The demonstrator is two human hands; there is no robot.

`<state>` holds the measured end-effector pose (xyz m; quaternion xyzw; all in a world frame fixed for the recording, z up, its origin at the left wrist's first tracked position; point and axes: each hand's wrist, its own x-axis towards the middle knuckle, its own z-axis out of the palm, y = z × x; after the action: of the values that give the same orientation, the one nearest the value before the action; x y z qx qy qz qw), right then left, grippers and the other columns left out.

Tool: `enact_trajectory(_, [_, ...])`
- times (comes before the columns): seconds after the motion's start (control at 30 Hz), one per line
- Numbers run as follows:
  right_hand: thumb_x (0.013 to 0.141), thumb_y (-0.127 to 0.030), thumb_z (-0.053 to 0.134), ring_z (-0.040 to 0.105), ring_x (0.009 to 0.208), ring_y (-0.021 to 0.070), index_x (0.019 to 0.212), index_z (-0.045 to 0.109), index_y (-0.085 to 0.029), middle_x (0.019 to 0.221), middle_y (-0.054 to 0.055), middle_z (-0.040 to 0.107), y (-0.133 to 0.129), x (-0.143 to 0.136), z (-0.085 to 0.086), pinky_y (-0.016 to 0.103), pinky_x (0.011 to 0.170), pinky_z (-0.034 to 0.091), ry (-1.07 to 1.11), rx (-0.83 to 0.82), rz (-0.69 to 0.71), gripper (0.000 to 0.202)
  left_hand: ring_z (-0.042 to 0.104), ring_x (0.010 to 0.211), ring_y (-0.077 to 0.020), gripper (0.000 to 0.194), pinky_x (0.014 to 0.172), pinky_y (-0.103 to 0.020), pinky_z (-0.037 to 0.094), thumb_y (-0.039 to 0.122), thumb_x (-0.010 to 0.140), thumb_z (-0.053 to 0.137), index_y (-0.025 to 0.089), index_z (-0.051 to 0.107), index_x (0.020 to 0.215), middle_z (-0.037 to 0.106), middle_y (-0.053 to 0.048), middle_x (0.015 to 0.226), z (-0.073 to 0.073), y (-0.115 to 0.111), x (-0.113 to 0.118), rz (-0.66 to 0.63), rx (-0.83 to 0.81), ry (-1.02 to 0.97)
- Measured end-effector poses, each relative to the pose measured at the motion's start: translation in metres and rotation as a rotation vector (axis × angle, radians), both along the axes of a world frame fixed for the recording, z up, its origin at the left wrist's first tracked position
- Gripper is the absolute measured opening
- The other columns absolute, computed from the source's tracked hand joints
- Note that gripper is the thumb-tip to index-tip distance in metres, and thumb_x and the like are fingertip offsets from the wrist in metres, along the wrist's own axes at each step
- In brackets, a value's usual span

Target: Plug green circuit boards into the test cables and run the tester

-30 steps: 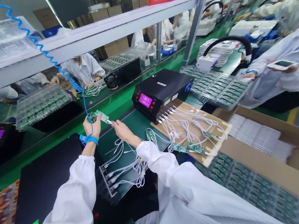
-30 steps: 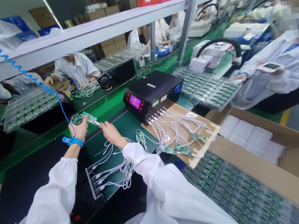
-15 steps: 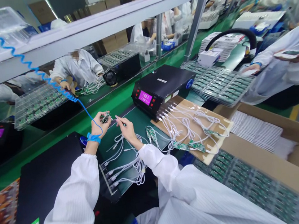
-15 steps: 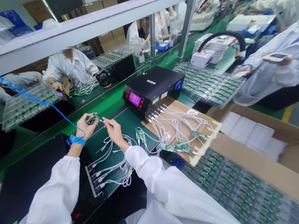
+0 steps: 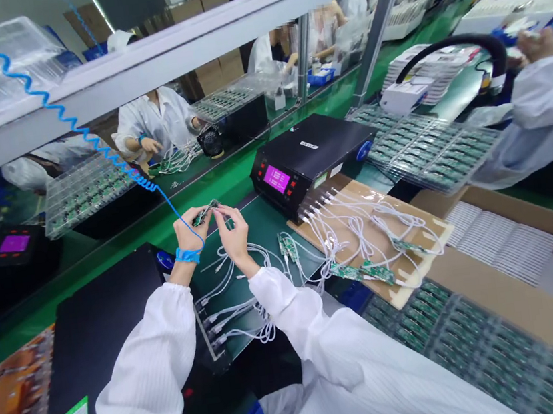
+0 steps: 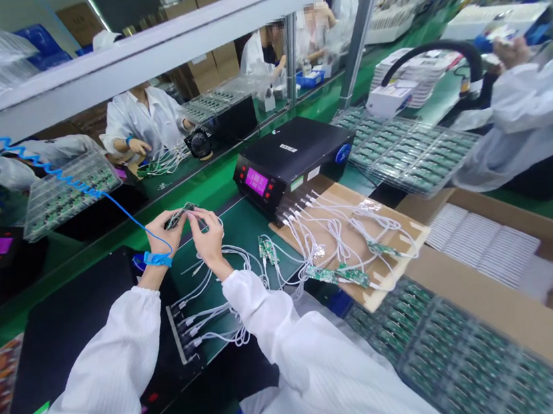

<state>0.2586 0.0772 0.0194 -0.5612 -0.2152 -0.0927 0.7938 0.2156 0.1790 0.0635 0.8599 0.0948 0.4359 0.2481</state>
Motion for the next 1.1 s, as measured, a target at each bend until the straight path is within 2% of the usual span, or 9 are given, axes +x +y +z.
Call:
enact_trajectory(0.17, [0.102,-0.038,0.058,0.068,0.114,0.0203,0.102,0.075,-0.020,0.116,0.009,0.075,0.0055,-0.0017,0.0041,0.038,0.106,0.053,-0.004,-0.001,-0.012,0.025,0.069,0.071,-0.0172,0.023,0.066,-0.028,0.052,0.036,0.089,0.070,0.017,0.082,0.093,0.078,-0.007,0.083,-0.0007,-0.0002,-0.0015,-0.047,0.001,0.021])
enact_trajectory(0.37, [0.101,-0.037,0.058,0.069,0.112,0.0201,0.100,0.073,-0.020,0.112,0.009,0.074,0.0077,0.0004,0.0020,0.036,0.102,0.055,-0.002,0.020,-0.018,0.023,0.071,0.073,-0.0187,0.021,0.069,-0.028,0.054,0.034,0.087,0.071,0.016,0.082,0.091,0.079,-0.008,0.084,0.0003,-0.0018,-0.0006,-0.029,-0.004,0.031])
enact_trajectory(0.7, [0.100,-0.034,0.060,0.070,0.112,0.0203,0.099,0.074,-0.019,0.108,0.009,0.073,0.0085,-0.0008,0.0046,0.036,0.104,0.054,-0.016,0.090,0.010,0.020,0.073,0.074,-0.0202,0.019,0.071,-0.030,0.056,0.032,0.086,0.072,0.016,0.082,0.089,0.080,-0.008,0.085,0.0002,0.0003,-0.0004,-0.014,0.022,0.022])
enact_trajectory(0.87, [0.101,-0.036,0.058,0.070,0.108,0.0192,0.099,0.074,-0.020,0.107,0.008,0.073,0.0096,0.0006,0.0046,0.035,0.102,0.055,0.017,0.053,0.003,0.022,0.073,0.075,-0.0215,0.016,0.071,-0.031,0.058,0.028,0.086,0.070,0.017,0.081,0.089,0.079,-0.008,0.086,-0.0008,0.0031,0.0001,-0.046,0.052,0.079])
enact_trajectory(1.1, [0.101,-0.039,0.057,0.070,0.104,0.0189,0.103,0.073,-0.021,0.106,0.007,0.074,0.0116,0.0015,0.0013,0.033,0.099,0.055,0.044,0.015,0.019,0.025,0.075,0.078,-0.0211,0.015,0.074,-0.030,0.057,0.018,0.081,0.067,0.019,0.080,0.089,0.080,-0.007,0.086,0.0009,0.0010,0.0012,-0.014,0.079,0.150])
